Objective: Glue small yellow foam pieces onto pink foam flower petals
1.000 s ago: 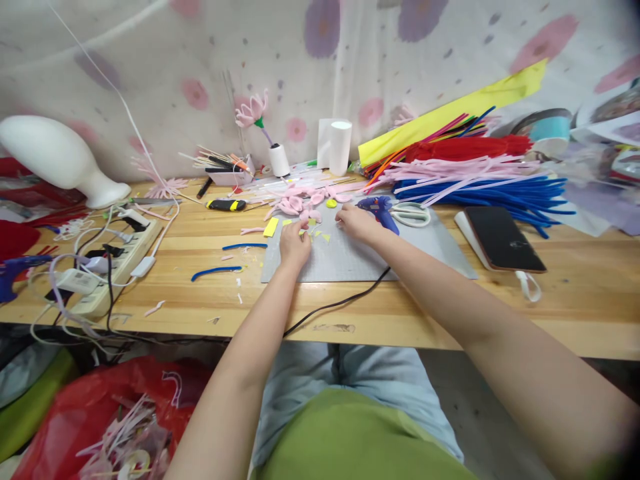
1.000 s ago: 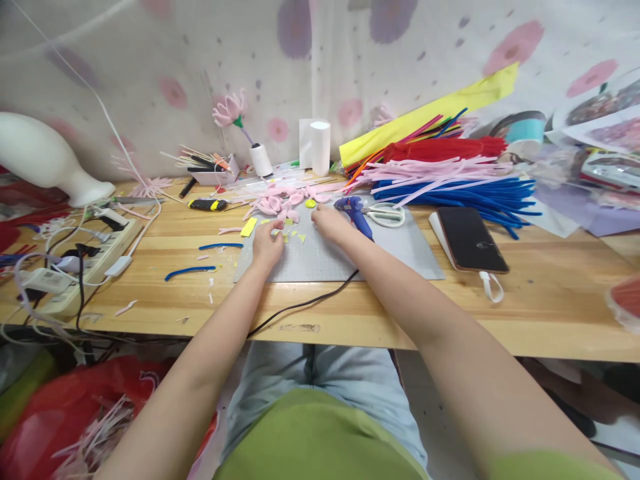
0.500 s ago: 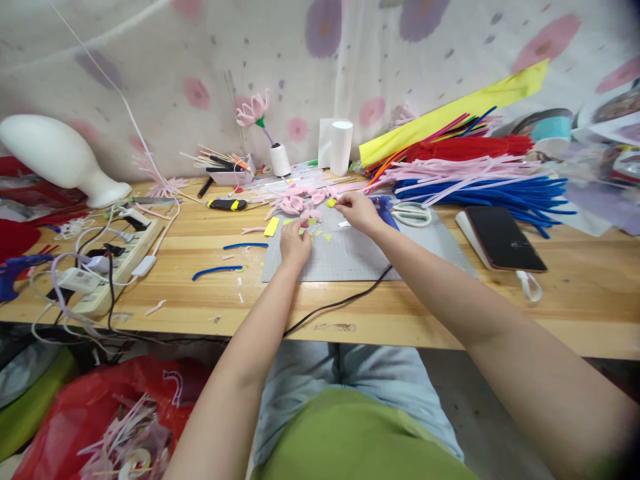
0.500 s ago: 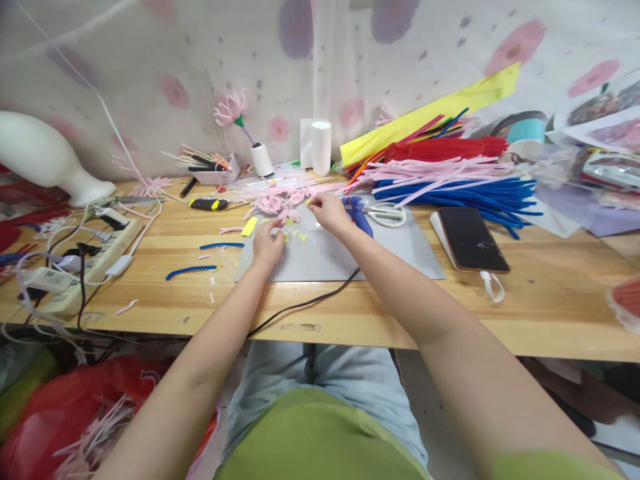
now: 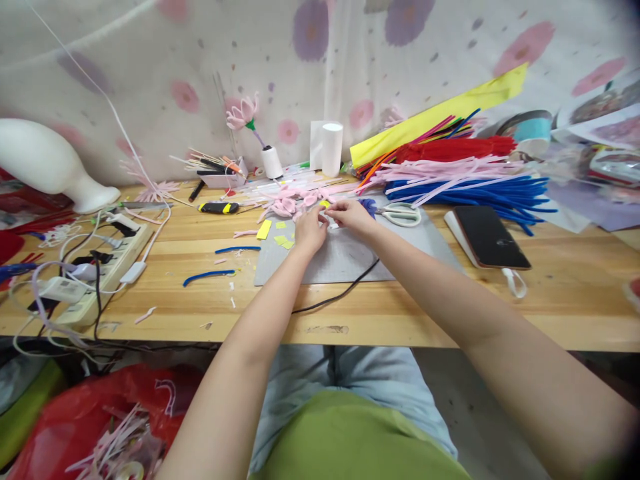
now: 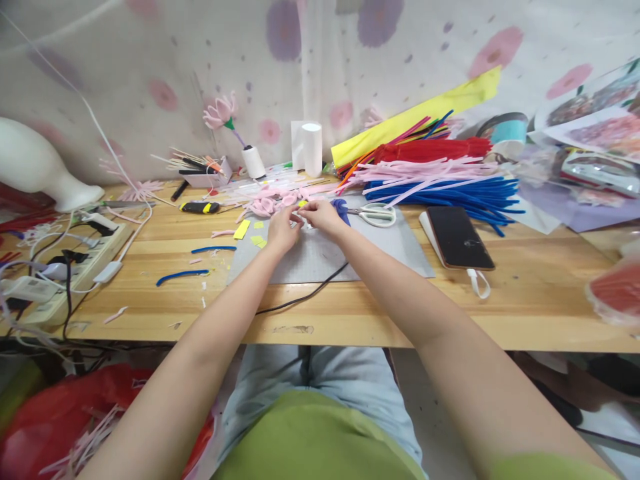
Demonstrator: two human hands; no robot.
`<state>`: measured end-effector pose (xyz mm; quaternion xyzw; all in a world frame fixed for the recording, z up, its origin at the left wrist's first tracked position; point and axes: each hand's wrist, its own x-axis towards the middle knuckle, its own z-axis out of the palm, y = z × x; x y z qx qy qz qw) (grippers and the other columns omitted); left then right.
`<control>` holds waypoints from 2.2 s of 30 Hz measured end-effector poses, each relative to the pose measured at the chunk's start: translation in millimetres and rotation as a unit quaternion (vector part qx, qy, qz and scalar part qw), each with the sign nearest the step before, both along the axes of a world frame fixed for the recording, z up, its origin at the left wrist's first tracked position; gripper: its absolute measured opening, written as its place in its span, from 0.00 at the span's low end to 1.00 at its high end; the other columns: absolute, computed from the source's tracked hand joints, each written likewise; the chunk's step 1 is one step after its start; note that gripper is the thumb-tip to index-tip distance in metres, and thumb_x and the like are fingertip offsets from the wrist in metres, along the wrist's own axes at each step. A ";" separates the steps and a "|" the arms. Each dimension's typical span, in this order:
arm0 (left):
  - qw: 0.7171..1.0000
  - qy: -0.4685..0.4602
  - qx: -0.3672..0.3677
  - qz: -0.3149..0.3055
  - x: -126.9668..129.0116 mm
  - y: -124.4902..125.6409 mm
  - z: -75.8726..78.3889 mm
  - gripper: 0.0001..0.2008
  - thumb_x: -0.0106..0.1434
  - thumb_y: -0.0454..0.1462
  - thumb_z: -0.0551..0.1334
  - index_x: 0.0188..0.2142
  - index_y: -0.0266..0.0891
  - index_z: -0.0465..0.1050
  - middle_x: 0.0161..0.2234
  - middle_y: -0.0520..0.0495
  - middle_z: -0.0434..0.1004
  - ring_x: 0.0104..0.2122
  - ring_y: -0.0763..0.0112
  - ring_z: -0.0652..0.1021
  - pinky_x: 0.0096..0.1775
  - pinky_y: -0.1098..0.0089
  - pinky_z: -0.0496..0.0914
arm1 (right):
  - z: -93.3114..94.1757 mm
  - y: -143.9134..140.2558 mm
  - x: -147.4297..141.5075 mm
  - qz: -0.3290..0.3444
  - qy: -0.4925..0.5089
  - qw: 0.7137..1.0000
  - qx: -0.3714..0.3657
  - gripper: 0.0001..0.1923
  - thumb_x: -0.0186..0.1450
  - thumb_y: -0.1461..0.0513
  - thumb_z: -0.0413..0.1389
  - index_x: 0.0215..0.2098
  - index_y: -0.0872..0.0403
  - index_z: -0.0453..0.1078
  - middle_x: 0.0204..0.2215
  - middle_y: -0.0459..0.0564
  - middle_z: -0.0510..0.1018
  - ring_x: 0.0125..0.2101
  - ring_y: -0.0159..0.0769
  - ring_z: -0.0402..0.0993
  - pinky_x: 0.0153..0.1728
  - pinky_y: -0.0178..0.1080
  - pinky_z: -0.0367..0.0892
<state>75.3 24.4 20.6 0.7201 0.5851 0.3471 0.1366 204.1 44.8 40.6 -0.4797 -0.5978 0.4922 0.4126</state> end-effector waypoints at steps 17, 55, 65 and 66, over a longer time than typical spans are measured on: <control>0.996 -0.015 0.071 0.044 1.7 12.9 0.2 0.20 0.53 0.25 0.56 0.45 0.40 0.71 0.52 0.41 0.68 0.55 0.58 0.65 0.56 0.58 0.59 | 0.0 -22.0 -1.3 -0.026 0.283 0.933 -0.221 0.07 0.58 0.72 0.54 0.26 0.58 0.63 0.15 0.36 0.55 0.14 0.18 0.48 0.12 0.23 0.40; 0.902 -0.412 -0.100 0.086 -37.6 -36.1 -23.1 0.06 0.52 0.32 0.62 0.32 0.34 0.74 0.29 0.47 0.76 0.28 0.72 0.78 0.30 0.69 0.73 | -32.7 -17.7 56.2 -0.223 -0.085 0.971 0.036 0.21 0.52 0.51 0.56 0.38 0.56 0.70 0.31 0.52 0.76 0.31 0.37 0.71 0.33 0.39 0.65; 0.908 -0.399 -0.083 0.100 -37.8 -36.8 -22.5 0.04 0.53 0.33 0.61 0.30 0.35 0.72 0.27 0.49 0.75 0.28 0.72 0.78 0.28 0.72 0.73 | -22.2 -45.0 42.5 0.012 -0.125 0.989 0.072 0.18 0.48 0.51 0.61 0.29 0.57 0.73 0.21 0.46 0.72 0.25 0.33 0.67 0.30 0.37 0.63; 0.910 -0.392 -0.084 0.101 -37.9 -36.5 -22.7 0.03 0.53 0.33 0.61 0.30 0.36 0.72 0.27 0.49 0.74 0.27 0.72 0.78 0.28 0.72 0.72 | -23.3 -44.4 40.2 0.012 -0.135 0.988 0.078 0.18 0.48 0.51 0.61 0.30 0.57 0.74 0.22 0.46 0.73 0.27 0.34 0.68 0.31 0.37 0.63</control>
